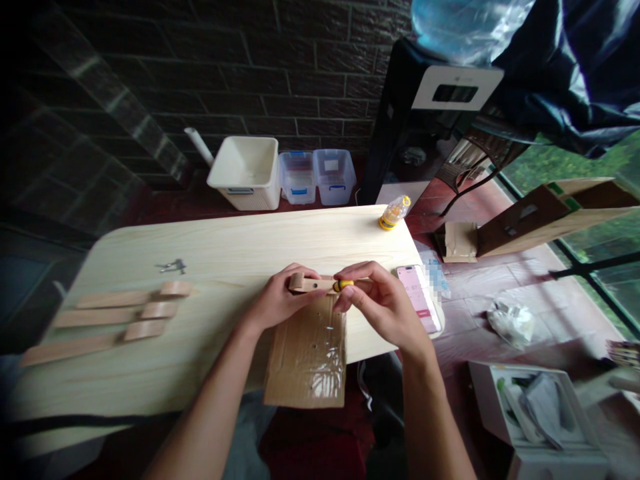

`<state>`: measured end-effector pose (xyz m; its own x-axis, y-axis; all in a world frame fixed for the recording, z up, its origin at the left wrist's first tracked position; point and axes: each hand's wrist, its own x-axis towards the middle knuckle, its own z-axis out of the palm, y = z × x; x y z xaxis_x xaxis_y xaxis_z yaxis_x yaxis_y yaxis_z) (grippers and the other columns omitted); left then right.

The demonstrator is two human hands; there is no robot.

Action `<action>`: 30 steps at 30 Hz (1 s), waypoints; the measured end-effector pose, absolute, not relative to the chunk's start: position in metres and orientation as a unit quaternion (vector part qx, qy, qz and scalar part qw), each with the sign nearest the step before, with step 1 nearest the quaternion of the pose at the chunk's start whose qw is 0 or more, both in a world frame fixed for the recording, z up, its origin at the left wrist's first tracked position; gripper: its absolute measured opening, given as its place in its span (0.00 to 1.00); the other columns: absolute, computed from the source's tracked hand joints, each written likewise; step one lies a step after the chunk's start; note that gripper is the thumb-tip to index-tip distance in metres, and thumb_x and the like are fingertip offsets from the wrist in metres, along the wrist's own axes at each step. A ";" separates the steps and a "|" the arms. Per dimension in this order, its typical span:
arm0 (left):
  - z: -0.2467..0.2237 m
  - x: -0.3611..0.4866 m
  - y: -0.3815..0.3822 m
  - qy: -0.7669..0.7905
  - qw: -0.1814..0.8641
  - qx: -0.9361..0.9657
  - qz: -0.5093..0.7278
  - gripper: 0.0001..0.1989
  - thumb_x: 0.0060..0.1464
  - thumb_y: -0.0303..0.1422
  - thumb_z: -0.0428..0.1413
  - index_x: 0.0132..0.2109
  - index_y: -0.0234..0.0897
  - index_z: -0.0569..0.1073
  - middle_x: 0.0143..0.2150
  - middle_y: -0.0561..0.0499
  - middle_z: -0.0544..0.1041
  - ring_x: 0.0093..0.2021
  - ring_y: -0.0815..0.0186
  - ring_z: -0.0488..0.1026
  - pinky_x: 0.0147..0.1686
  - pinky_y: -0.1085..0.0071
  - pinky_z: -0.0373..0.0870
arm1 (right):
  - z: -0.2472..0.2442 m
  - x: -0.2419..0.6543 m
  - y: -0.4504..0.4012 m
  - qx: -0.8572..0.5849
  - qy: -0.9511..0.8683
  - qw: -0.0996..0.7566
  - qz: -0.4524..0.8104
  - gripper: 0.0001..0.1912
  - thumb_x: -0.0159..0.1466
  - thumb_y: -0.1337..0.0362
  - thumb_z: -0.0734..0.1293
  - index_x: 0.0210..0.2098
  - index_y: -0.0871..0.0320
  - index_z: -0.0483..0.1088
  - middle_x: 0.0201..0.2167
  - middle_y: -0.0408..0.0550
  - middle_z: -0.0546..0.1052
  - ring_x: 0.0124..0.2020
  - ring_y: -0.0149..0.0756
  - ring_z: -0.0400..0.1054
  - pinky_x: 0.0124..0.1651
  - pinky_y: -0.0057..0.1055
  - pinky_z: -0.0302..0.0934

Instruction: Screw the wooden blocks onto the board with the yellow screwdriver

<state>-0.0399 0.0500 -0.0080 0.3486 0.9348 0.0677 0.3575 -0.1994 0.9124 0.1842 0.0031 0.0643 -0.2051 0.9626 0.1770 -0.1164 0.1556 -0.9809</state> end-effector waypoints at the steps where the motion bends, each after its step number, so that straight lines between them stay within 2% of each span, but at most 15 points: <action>1: -0.007 -0.040 0.050 0.462 0.433 0.699 0.333 0.16 0.55 0.48 0.64 0.44 0.42 0.78 0.46 0.48 0.78 0.47 0.60 0.76 0.47 0.66 0.71 | 0.064 0.184 0.003 -0.374 -0.564 0.510 0.530 0.08 0.68 0.61 0.71 0.45 0.55 0.73 0.44 0.49 0.78 0.30 0.32 0.78 0.37 0.35 0.76; 7: -0.006 -0.040 0.049 0.458 0.436 0.700 0.332 0.16 0.54 0.47 0.64 0.44 0.43 0.79 0.46 0.48 0.78 0.47 0.60 0.76 0.46 0.66 0.71 | 0.072 0.186 -0.001 -0.381 -0.573 0.475 0.548 0.06 0.71 0.62 0.68 0.46 0.55 0.73 0.54 0.53 0.76 0.36 0.34 0.79 0.44 0.37 0.75; 13: -0.009 -0.040 0.050 0.456 0.434 0.698 0.341 0.16 0.54 0.46 0.65 0.44 0.42 0.79 0.46 0.48 0.78 0.48 0.59 0.76 0.48 0.65 0.72 | 0.070 0.186 -0.001 -0.373 -0.584 0.463 0.553 0.07 0.69 0.62 0.69 0.47 0.55 0.73 0.46 0.50 0.78 0.35 0.34 0.78 0.42 0.36 0.75; 19: -0.007 -0.042 0.051 0.453 0.432 0.705 0.333 0.16 0.55 0.47 0.64 0.44 0.42 0.78 0.46 0.48 0.78 0.47 0.59 0.76 0.48 0.65 0.72 | 0.061 0.180 0.003 -0.347 -0.567 0.503 0.552 0.08 0.67 0.65 0.71 0.45 0.54 0.72 0.46 0.48 0.76 0.31 0.32 0.78 0.36 0.34 0.75; 23: -0.005 -0.042 0.050 0.454 0.432 0.706 0.331 0.16 0.55 0.48 0.63 0.44 0.42 0.78 0.46 0.48 0.78 0.48 0.59 0.75 0.48 0.64 0.71 | 0.062 0.180 0.004 -0.349 -0.568 0.501 0.552 0.08 0.67 0.64 0.72 0.45 0.53 0.72 0.45 0.46 0.75 0.31 0.31 0.76 0.35 0.33 0.75; 26: -0.006 -0.042 0.050 0.453 0.430 0.707 0.333 0.16 0.55 0.48 0.63 0.44 0.42 0.79 0.46 0.48 0.78 0.48 0.59 0.75 0.48 0.65 0.71 | 0.067 0.184 0.002 -0.361 -0.594 0.483 0.533 0.07 0.70 0.62 0.69 0.47 0.53 0.74 0.47 0.49 0.76 0.32 0.32 0.77 0.40 0.36 0.75; 30: -0.009 -0.041 0.050 0.450 0.429 0.705 0.342 0.16 0.54 0.47 0.64 0.43 0.43 0.78 0.46 0.49 0.78 0.47 0.60 0.76 0.48 0.65 0.72 | 0.072 0.188 -0.002 -0.378 -0.605 0.449 0.538 0.09 0.73 0.61 0.65 0.49 0.53 0.76 0.54 0.54 0.77 0.38 0.37 0.79 0.46 0.41 0.76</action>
<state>-0.0415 0.0504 -0.0088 0.3618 0.9274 0.0956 0.3416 -0.2272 0.9120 0.1881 -0.0020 0.0716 -0.3112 0.9404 0.1371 -0.0248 0.1361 -0.9904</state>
